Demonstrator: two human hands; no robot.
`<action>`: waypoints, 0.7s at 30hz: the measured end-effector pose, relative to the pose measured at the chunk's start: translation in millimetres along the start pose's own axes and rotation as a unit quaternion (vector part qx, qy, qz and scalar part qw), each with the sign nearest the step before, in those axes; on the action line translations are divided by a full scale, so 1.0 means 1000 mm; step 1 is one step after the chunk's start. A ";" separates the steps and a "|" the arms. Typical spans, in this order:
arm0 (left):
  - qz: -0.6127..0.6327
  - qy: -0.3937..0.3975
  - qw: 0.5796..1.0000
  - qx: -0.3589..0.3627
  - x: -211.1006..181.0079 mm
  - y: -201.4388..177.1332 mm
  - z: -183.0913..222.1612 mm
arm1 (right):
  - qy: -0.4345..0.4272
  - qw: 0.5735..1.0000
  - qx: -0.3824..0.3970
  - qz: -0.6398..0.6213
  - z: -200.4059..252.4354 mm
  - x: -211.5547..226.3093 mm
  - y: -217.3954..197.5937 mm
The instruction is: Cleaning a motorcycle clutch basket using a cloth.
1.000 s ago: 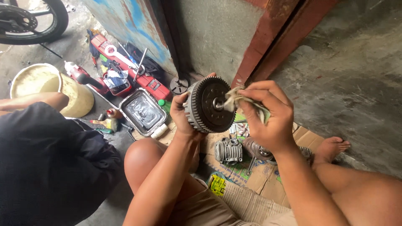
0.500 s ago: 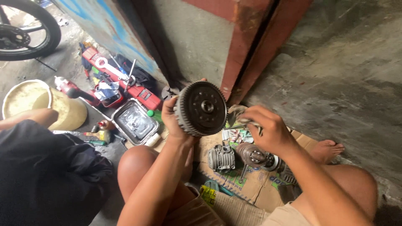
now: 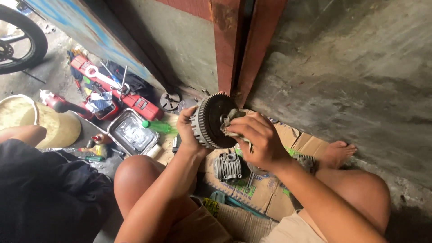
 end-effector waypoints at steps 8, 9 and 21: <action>-0.035 0.007 0.999 0.004 -0.007 -0.040 -0.005 | 0.061 0.998 -0.021 -0.017 0.022 -0.001 0.035; -0.041 0.012 0.999 0.003 -0.006 -0.031 0.003 | 0.091 0.995 -0.020 -0.035 0.030 -0.003 0.040; -0.283 0.055 0.957 0.036 0.009 0.029 0.026 | 0.331 0.852 0.098 -0.393 0.040 -0.015 0.038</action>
Point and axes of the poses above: each hand's wrist, its own z-axis away from the middle knuckle, its own y-axis out of the palm, x = y × z, the point moved 3 cm from there along -z, towards the middle knuckle, and after that the axes turned 1 degree about -z, right-handed, at the moved point
